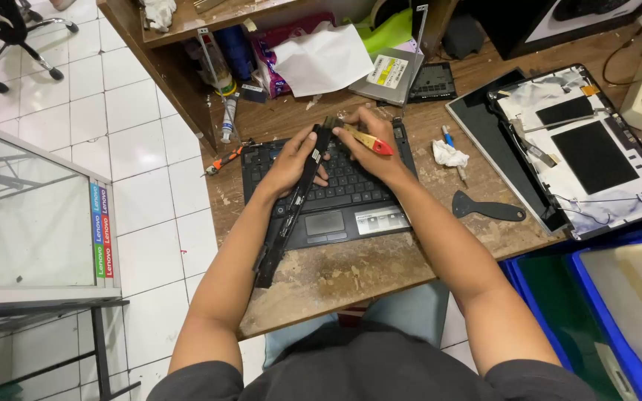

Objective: The person uses a small brush to clean a black plastic laptop hinge cover held over a disassembled laptop base. The person repeatedly brushes the cover's surfaces and edges, rotating it to access different sides.

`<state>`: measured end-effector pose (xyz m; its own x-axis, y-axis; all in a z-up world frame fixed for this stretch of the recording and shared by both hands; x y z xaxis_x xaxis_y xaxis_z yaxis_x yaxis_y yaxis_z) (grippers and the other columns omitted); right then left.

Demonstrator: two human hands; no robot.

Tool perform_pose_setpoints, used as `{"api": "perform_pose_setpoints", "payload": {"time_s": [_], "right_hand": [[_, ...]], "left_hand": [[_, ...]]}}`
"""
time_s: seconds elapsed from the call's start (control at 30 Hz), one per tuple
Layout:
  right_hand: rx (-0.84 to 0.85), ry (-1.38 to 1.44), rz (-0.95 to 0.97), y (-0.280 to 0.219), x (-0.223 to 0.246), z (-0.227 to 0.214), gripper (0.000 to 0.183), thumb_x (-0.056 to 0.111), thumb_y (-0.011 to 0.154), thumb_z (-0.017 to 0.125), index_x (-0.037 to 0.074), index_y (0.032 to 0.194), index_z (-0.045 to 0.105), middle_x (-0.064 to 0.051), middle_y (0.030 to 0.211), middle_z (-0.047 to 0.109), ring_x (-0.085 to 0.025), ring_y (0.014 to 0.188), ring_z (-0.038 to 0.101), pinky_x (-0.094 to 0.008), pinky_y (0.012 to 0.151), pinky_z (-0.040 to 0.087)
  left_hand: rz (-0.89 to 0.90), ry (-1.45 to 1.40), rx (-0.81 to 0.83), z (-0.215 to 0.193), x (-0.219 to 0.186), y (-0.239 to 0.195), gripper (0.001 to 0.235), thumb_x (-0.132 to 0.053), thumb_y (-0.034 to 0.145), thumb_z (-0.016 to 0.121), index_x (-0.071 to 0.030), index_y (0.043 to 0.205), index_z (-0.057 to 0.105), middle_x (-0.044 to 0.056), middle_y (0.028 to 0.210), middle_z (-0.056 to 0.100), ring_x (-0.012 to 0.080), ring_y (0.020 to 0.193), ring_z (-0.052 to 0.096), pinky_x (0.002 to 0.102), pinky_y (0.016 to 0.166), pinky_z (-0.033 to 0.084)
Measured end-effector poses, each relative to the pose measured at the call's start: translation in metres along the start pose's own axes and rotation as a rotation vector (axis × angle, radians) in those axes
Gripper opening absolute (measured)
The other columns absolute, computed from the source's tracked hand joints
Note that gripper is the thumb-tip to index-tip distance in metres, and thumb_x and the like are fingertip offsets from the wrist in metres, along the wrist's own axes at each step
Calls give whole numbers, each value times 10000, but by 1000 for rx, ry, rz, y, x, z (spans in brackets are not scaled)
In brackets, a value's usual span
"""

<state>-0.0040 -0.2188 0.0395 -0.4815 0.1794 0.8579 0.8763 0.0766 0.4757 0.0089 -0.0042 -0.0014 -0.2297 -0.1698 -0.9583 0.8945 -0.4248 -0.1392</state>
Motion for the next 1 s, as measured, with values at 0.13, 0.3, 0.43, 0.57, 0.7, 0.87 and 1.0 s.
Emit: {"api": "perform_pose_setpoints", "payload": {"time_s": [0.13,0.3,0.43,0.57,0.7,0.87,1.0], "right_hand": [[-56,-39,-1,2,-6,-1,220,88,1006,841,-59,1107,712,-206,758,727,-173,455,666,-251,420,465],[-89,83,84,-1,17,0,203,81,1025,803,-44,1140,693,-190,783,752,-160,451,659,-257,432,489],[-67,105,148,0,12,4,202,96,1022,796,-31,1144,696,-176,780,759,-157,450,662,-262,427,487],[16,210,145,-2,-3,7,258,98,1018,815,-58,1164,669,-213,820,769,-143,444,654,-243,404,475],[61,263,178,-2,-5,8,295,90,1001,831,-80,1159,648,-220,816,764,-134,438,652,-238,391,467],[150,297,178,-9,-3,17,256,71,998,817,-80,1135,663,-227,834,773,-138,457,672,-244,400,478],[299,271,133,-12,21,23,220,47,986,805,-92,1109,687,-235,819,780,-154,473,687,-264,414,492]], "left_hand": [[6,18,2,4,-7,-3,556,-387,1174,500,-94,1645,451,342,1065,674,418,694,800,544,611,737],[13,38,40,3,-6,-3,583,-422,1175,492,-92,1653,439,345,1062,665,439,697,795,578,625,731],[12,13,40,0,1,2,567,-434,1191,401,-104,1650,440,333,1076,663,429,704,792,577,623,731],[24,1,0,2,0,-1,542,-385,1198,349,-76,1628,462,345,1075,667,417,674,779,566,569,726],[42,36,-13,5,-3,-2,537,-398,1195,402,-91,1630,479,318,1029,676,364,616,753,492,493,713],[64,54,-21,3,-1,-2,541,-416,1197,409,-99,1627,494,315,1056,683,369,633,763,518,519,721],[140,251,-65,36,-53,-44,563,-406,1212,395,-30,1604,543,323,1513,614,463,1336,652,647,1101,545]]}}
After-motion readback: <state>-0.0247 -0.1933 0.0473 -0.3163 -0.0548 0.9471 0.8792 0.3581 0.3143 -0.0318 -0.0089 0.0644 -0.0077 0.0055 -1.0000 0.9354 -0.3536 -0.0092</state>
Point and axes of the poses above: each hand's wrist, its own y-axis towards the middle knuckle, its own z-axis out of the palm, x = y × z, the point moved 1 cm from there along y, towards the middle knuckle
